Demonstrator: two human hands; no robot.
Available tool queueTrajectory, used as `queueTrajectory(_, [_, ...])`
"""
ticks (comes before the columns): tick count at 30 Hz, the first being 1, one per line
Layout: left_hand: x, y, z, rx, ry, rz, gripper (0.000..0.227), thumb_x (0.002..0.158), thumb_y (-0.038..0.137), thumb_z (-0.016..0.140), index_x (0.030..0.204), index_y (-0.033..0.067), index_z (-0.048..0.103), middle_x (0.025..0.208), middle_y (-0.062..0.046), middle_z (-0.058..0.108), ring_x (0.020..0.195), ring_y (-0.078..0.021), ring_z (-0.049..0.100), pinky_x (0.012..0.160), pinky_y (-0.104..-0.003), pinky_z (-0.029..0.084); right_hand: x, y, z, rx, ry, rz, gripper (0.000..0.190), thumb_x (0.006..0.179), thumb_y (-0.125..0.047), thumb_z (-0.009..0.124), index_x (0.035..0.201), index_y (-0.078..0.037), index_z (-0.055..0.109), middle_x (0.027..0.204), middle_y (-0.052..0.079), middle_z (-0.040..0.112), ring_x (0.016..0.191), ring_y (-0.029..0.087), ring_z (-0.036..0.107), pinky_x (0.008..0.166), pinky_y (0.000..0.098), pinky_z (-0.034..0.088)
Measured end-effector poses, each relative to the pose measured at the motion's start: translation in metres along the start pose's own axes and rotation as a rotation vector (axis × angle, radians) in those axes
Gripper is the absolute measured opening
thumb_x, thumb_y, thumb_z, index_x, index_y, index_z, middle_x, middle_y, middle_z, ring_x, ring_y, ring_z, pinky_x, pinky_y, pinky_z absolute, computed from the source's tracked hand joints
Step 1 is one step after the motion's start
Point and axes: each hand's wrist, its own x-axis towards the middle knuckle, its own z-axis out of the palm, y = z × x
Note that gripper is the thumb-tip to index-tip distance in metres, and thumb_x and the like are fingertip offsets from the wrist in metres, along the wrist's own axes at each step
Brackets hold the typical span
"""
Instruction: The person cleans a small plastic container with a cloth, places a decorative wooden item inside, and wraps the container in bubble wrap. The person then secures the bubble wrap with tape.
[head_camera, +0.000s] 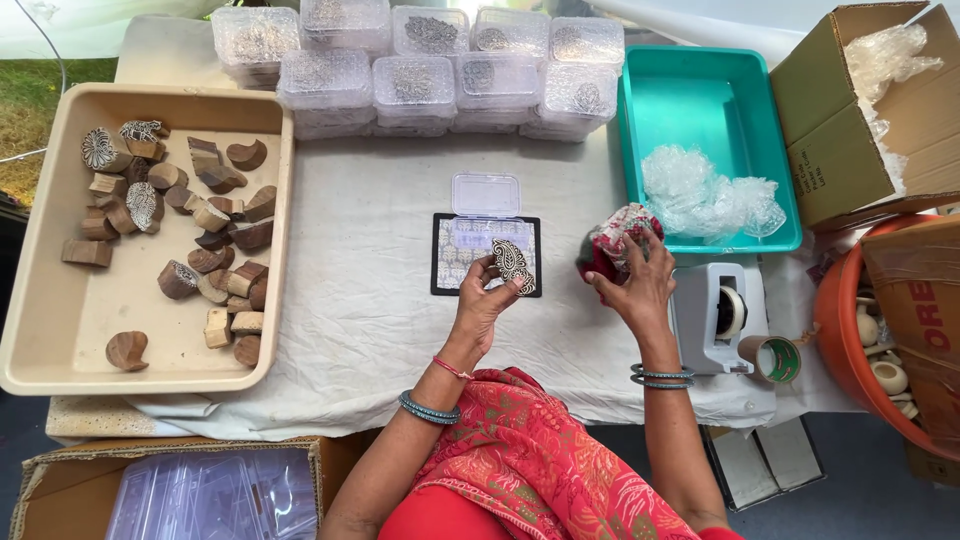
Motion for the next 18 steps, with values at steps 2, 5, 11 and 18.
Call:
queueTrajectory(2, [0.002,-0.004,0.001,0.023,0.024,-0.014,0.058,0.081,0.009,0.081,0.131,0.0066,0.053,0.119,-0.004,0.063,0.098,-0.0121,0.068,0.081,-0.029,0.058,-0.002,-0.007,-0.004,-0.111,-0.041,-0.044,0.077,0.06,-0.033,0.099,0.127,-0.009,0.068,0.139,0.019,0.056,0.122,0.046,0.054,0.091,0.0544,0.047])
queueTrajectory(5, [0.005,-0.017,-0.002,0.033,0.071,-0.052,0.048,0.084,0.012,0.082,0.123,0.0027,0.056,0.114,-0.006,0.066,0.096,-0.0122,0.069,0.081,-0.03,0.061,-0.018,-0.038,-0.001,0.221,-0.172,-0.058,0.082,0.068,-0.037,0.093,0.138,-0.009,0.06,0.145,0.015,0.052,0.127,0.039,0.054,0.098,0.0455,0.049])
queueTrajectory(11, [0.003,-0.02,-0.01,0.126,0.109,-0.106,0.036,0.091,0.023,0.079,0.117,0.0046,0.063,0.099,-0.009,0.073,0.078,-0.0117,0.065,0.067,-0.026,0.056,-0.037,-0.075,0.027,0.471,-0.346,-0.063,0.073,0.078,-0.025,0.087,0.142,-0.006,0.057,0.131,0.014,0.062,0.112,0.027,0.065,0.086,0.0376,0.055])
queueTrajectory(18, [0.022,-0.052,-0.075,0.618,0.319,0.176,0.042,0.101,0.026,0.064,0.136,0.0015,0.064,0.134,-0.019,0.058,0.123,-0.029,0.057,0.099,-0.035,0.048,-0.043,-0.06,0.042,0.464,-0.209,-0.132,0.052,0.083,-0.012,0.082,0.132,-0.006,0.065,0.12,0.011,0.07,0.105,0.026,0.067,0.082,0.0356,0.056])
